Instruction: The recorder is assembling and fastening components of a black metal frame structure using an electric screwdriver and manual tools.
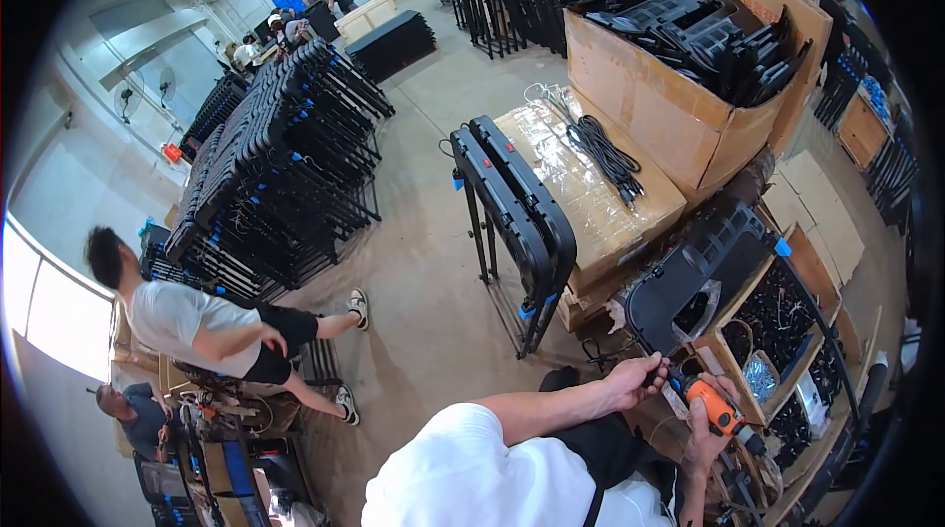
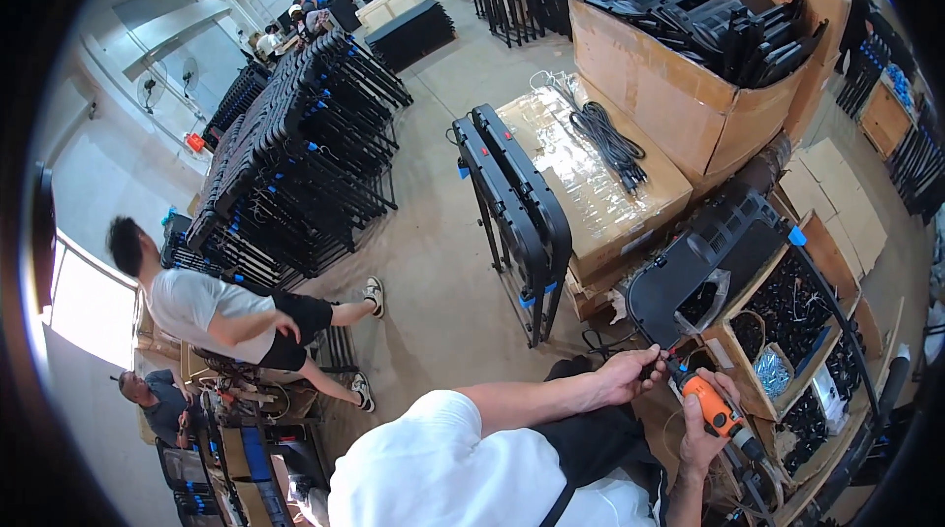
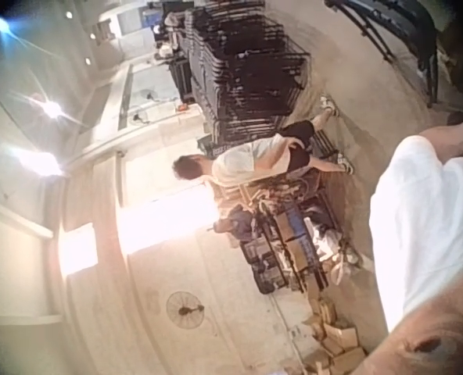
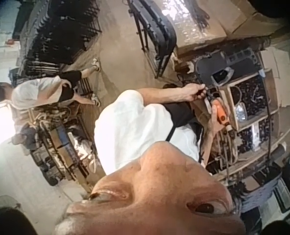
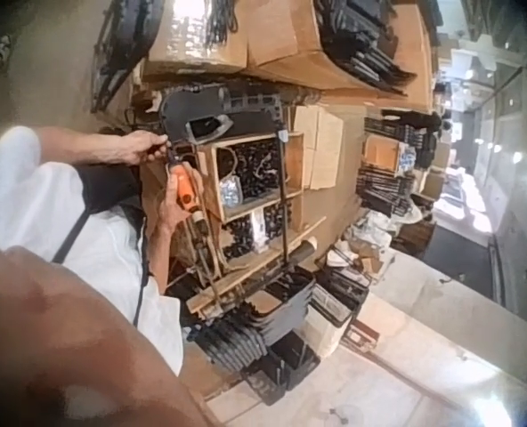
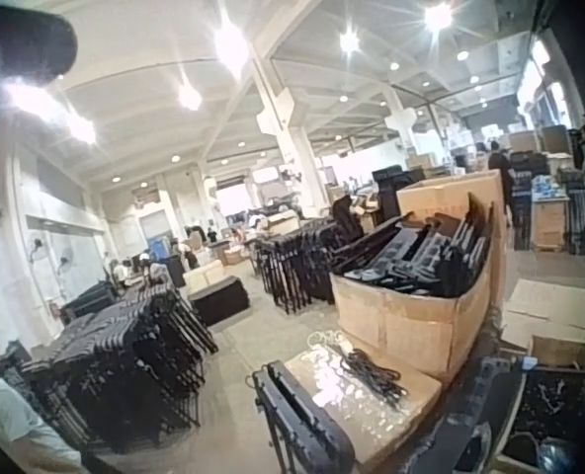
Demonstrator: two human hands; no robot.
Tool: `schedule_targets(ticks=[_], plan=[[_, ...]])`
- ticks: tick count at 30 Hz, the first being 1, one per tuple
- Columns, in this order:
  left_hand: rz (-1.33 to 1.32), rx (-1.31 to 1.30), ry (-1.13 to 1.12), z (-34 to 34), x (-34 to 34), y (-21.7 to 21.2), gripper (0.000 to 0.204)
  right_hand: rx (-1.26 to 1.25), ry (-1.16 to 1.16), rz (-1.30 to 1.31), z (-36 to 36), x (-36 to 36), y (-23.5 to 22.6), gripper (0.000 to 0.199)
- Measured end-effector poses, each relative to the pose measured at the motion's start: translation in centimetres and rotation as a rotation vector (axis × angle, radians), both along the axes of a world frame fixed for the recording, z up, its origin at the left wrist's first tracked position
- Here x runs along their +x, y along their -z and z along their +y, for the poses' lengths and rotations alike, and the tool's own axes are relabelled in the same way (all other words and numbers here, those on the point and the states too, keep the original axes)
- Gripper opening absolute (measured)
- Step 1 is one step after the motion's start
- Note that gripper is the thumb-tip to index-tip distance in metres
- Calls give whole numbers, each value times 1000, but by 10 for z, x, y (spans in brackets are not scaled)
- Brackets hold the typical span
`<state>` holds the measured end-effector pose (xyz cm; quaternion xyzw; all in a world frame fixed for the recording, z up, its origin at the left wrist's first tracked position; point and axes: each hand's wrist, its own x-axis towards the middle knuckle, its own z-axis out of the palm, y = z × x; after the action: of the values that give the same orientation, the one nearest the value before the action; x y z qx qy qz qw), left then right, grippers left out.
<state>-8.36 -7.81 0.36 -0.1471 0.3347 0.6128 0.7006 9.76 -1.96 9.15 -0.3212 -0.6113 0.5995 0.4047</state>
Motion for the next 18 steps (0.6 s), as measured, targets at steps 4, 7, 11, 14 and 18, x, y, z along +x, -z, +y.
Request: schedule_targets(ticks=[4,7,11,14,18], plan=[[15,7,19,-1,-11,0,24,-4,13,-33,-3,-11,-1,54],[8,-9,80,4,-14,8,25,12,21,-51,-7,-18,-3,53],[-60,8,112,11,-13,21,29,107,24,-135,-7,-21,-2,52],[-1,8,62,9,-24,-1,31,-16,132,-84,-11,-38,-4,52],[43,63,195,-9,-31,-22,28,13,186,-115,-8,-47,-15,52]])
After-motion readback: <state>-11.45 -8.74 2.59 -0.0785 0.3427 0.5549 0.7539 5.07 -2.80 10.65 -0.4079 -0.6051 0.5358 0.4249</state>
